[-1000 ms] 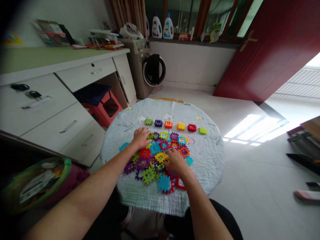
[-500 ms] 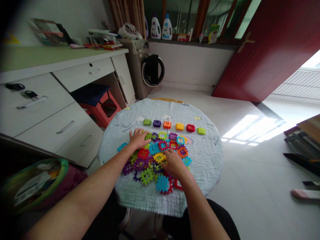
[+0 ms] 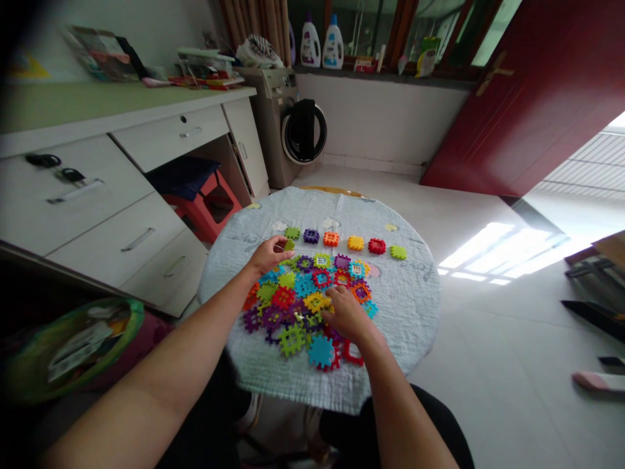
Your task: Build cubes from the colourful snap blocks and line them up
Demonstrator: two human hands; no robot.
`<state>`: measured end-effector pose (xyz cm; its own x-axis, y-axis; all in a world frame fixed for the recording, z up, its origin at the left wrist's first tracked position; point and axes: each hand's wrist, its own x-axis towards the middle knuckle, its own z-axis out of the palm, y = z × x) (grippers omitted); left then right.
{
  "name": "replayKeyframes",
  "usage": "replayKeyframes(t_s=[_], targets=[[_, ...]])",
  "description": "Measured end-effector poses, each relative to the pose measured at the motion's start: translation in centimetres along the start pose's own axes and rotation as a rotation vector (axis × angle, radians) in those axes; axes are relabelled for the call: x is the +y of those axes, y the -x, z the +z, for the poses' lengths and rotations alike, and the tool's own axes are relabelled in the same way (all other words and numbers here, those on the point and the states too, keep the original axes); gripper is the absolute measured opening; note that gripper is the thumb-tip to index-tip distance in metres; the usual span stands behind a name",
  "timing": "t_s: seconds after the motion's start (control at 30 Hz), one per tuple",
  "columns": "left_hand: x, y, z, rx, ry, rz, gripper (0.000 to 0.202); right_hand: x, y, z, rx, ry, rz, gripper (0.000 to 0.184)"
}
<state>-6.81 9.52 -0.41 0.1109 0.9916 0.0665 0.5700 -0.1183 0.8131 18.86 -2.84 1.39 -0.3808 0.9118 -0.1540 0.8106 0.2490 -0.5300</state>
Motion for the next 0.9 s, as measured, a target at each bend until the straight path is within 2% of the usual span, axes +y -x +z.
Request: replayKeyframes(t_s=[0.2,0.3,0.4,0.6,0.7,0.8,0.9], targets=[[-0.1,0.9,-2.1,-0.177,-0.029,-0.031,0.061,0.3,-0.1,-0.1,-0.030,0.007,0.003,0.033],[0.2,1.3,-2.8,-0.204,-0.067,-0.035,0.056,0.1,-0.1,-0.2,-0.043,0.012,0.009,0.033],[0.2,1.3,-3.4,-0.167,-0.133,-0.059,0.052,0.1,-0.2,-0.2,-0.039,0.009,0.003,0.033],[-0.8,1.1,-4.9,0.009,-0.345,-0.169,0.048,0.6,0.0,-0.2,-0.002,0.022,0.003,0.033],[-1.2,1.3,-5.6,0.011,-0.419,-0.209,0.045,0.6,0.0,-0.2,-0.006,0.024,0.009,0.033],[-1.3,1.5,-5.7,-0.076,-0.482,-0.204,0.048,0.4,-0.1,-0.3,-0.024,0.022,0.012,0.033],[-1.2,1.6,-5.3,-0.224,-0.519,-0.141,0.052,0.2,-0.1,-0.5,-0.047,0.030,0.014,0.033]])
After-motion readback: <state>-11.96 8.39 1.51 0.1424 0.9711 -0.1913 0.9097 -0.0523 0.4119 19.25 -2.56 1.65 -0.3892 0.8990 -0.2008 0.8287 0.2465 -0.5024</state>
